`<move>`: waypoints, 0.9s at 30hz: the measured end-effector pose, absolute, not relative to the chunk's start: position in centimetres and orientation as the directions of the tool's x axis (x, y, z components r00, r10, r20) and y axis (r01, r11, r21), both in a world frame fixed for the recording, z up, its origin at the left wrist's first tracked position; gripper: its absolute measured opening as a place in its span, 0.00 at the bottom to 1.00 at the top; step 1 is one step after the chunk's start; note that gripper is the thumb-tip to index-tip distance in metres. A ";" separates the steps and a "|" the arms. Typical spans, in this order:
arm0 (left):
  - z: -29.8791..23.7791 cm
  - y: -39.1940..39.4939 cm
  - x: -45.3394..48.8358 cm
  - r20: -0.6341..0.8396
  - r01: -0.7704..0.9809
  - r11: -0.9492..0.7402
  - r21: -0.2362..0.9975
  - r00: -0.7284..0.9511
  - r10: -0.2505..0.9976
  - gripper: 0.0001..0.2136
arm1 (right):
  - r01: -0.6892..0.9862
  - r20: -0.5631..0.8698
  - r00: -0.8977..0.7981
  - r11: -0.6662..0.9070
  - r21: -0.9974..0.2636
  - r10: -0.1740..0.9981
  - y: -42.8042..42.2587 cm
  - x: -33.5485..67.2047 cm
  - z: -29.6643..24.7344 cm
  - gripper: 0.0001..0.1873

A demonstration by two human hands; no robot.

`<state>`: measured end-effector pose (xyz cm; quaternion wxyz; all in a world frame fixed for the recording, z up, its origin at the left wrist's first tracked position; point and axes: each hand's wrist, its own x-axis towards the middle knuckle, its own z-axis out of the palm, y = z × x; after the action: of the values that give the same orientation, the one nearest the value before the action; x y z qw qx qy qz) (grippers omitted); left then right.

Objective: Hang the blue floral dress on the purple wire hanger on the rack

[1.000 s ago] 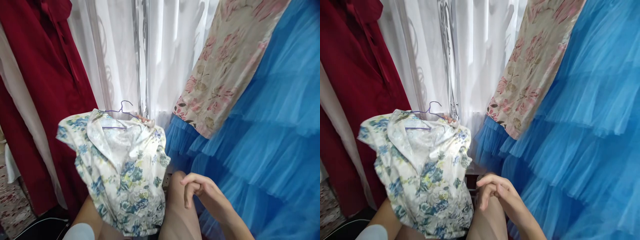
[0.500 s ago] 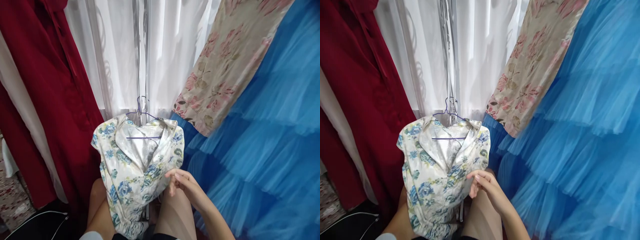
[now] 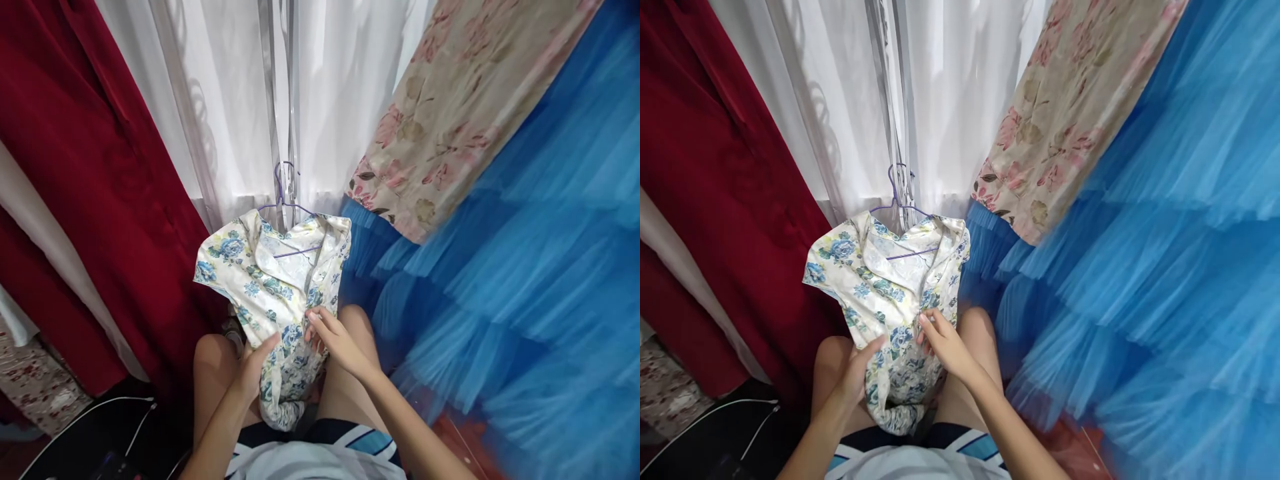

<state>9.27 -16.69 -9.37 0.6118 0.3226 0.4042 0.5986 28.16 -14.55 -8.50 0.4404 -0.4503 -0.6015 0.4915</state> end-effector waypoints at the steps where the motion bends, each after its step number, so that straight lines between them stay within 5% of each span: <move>1: -9.7 -16.7 9.4 -0.116 -0.474 0.089 0.876 -0.028 0.993 0.33 | 0.151 0.132 -0.151 0.155 -0.976 0.980 -14.2 27.7 -8.5 0.14; 8: -10.9 -18.1 9.0 -0.257 -0.559 0.228 0.797 0.027 0.966 0.31 | 0.182 0.228 -0.133 0.250 -0.951 0.964 -11.7 26.0 -9.7 0.04; 16: -11.4 -17.4 8.0 -0.168 -0.464 0.186 0.866 0.081 0.983 0.26 | 0.109 0.221 -0.116 0.233 -0.966 0.968 -11.8 24.8 -9.8 0.12; 19: -11.9 -16.3 6.8 0.029 -0.271 -0.077 0.959 -0.177 0.984 0.23 | 0.062 0.183 -0.097 0.190 -0.980 0.978 -12.4 25.3 -9.8 0.17; 22: -12.8 -15.3 5.5 0.437 0.140 -0.426 0.894 -0.480 0.760 0.25 | 0.037 0.129 -0.125 0.135 -0.990 0.984 -13.2 25.3 -9.9 0.20; 24: -13.6 -15.1 5.2 0.642 0.374 -0.522 0.766 -0.398 0.656 0.25 | 0.047 0.103 -0.153 0.111 -0.993 0.983 -13.9 24.3 -10.0 0.20; 27: -15.0 -15.3 6.0 0.658 0.441 -0.571 0.692 -0.060 0.751 0.20 | 0.070 0.111 -0.227 0.130 -0.989 0.967 -14.8 21.8 -9.8 0.18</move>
<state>5.96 -15.35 -15.02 0.1341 0.6723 0.4432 0.5775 21.83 -14.84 -9.78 0.4486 -0.4302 -0.6030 0.5000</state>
